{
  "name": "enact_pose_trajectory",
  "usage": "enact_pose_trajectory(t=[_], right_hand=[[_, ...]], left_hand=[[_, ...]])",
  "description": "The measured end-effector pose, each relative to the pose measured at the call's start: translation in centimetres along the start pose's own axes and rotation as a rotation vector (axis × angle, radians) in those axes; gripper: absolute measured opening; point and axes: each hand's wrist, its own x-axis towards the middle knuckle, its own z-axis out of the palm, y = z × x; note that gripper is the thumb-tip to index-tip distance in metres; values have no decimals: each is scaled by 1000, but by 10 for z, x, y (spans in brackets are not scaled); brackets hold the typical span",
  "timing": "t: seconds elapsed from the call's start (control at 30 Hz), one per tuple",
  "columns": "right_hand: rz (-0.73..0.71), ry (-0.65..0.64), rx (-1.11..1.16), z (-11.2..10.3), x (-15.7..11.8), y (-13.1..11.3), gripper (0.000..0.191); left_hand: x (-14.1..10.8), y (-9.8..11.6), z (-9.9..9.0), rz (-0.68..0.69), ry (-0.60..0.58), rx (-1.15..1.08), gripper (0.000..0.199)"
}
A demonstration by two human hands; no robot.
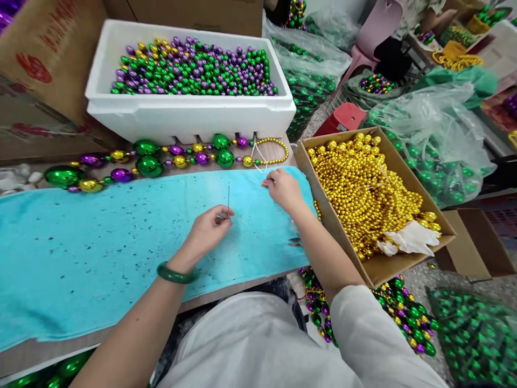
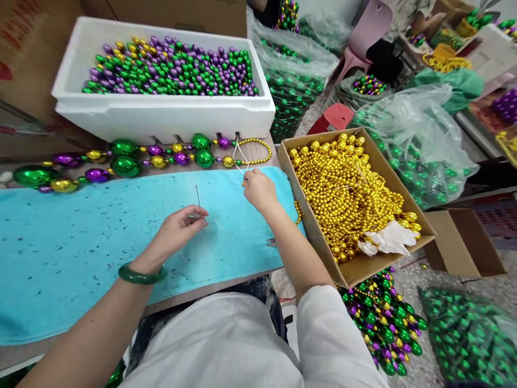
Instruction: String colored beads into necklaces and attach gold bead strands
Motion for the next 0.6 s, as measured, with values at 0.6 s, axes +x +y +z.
enact_pose_trajectory(t=[0.6], right_hand=[[-134, -164, -72, 30, 1, 8, 27]], left_hand=[[-4, 13, -19, 199, 391, -135, 22]])
